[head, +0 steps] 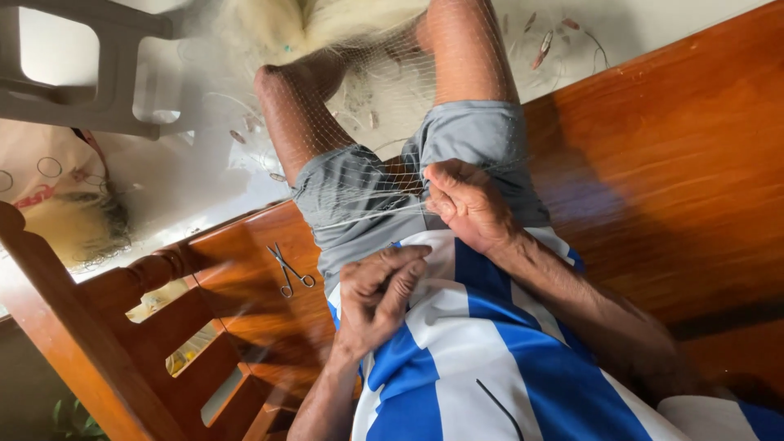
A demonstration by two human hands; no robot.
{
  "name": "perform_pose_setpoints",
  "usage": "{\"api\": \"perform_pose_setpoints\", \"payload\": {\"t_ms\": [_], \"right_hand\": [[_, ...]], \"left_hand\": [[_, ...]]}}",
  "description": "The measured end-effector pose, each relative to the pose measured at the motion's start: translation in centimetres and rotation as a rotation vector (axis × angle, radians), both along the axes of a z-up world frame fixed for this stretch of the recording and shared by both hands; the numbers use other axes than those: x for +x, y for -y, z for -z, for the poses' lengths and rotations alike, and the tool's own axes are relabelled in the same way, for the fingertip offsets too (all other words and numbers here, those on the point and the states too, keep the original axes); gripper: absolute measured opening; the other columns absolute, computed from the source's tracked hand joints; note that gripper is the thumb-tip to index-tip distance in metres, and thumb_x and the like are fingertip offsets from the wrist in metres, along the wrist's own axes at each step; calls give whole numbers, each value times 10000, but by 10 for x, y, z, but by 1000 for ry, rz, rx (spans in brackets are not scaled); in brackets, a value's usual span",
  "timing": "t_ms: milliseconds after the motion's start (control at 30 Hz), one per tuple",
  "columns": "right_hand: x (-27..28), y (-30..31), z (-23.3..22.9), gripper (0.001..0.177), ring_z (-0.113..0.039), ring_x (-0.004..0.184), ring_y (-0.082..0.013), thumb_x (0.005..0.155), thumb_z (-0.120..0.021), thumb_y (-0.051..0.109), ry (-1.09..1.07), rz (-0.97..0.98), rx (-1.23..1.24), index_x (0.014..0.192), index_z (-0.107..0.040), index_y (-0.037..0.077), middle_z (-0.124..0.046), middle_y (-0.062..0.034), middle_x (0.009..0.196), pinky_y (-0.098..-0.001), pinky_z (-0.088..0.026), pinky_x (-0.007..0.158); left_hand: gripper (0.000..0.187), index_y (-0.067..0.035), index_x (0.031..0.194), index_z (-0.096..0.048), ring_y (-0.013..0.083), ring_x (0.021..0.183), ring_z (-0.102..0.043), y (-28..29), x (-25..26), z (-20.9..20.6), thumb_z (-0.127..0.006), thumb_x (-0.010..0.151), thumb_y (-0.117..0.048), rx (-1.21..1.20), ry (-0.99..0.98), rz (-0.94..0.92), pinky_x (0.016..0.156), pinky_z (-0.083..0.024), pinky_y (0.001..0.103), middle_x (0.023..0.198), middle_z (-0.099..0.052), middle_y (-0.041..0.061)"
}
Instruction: A person is weaving or repairing a fishing net using a wooden shuttle and twine while sitting on a bench.
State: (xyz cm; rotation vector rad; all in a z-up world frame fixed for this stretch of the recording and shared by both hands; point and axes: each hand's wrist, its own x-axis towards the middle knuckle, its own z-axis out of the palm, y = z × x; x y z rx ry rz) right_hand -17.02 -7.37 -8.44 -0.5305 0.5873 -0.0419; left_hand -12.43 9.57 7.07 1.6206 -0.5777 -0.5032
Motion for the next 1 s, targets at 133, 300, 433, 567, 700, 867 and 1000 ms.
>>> {"api": "perform_pose_setpoints", "payload": {"t_ms": [133,300,433,567,700,867,1000], "right_hand": [[1,0,-4,139,-446,498,-96,1051,-704,146,12,2,-53,935,-682,72,-333,14,488,-265,-519,765],[1,-1,-3,160,-412,494,-95,1071,-698,157,18,-13,-73,934,-667,81,-351,-12,504,-266,-519,753],[7,-4,-7,178,-444,507,-96,1037,-757,149,-120,13,-83,892,-669,94,-355,7,480,-263,-524,786],[8,-4,-3,150,-430,531,-89,1027,-781,182,-179,0,-77,924,-695,115,-388,13,505,-302,-551,888],[13,-5,-35,150,-494,606,-66,1010,-780,224,-232,12,25,1033,-721,89,-378,54,557,-396,-571,995],[-2,-17,-74,210,-778,1029,-200,1038,-704,331,-447,11,227,1105,-753,138,-753,-46,1001,-448,-621,1041],[-15,-21,-95,230,-763,1106,-184,1028,-680,279,-493,-77,193,1206,-736,144,-785,-36,1144,-427,-589,1058]], "left_hand": [[120,6,1036,-817,92,722,-657,-3,6,16,-717,1008,-53,-99,-57,-15,640,-601,327,784,-774,116],[106,6,1008,-812,153,670,-723,-2,4,22,-721,999,-49,-137,-33,44,622,-616,342,742,-753,119],[101,-3,947,-793,176,606,-688,1,5,19,-722,1003,-49,-198,50,33,601,-601,309,714,-731,115],[89,-9,940,-802,224,509,-662,0,2,14,-740,988,-52,-136,52,11,552,-574,315,656,-701,107],[95,5,991,-790,200,501,-527,-11,19,21,-706,1015,-32,-14,11,-67,513,-521,380,700,-726,177],[103,-7,993,-815,41,635,-424,-29,23,12,-726,1021,-51,23,-211,-162,538,-440,213,562,-508,-33],[112,-52,957,-838,53,639,-493,-30,21,-4,-747,1001,-102,65,-199,-58,540,-480,244,578,-644,45]]}}
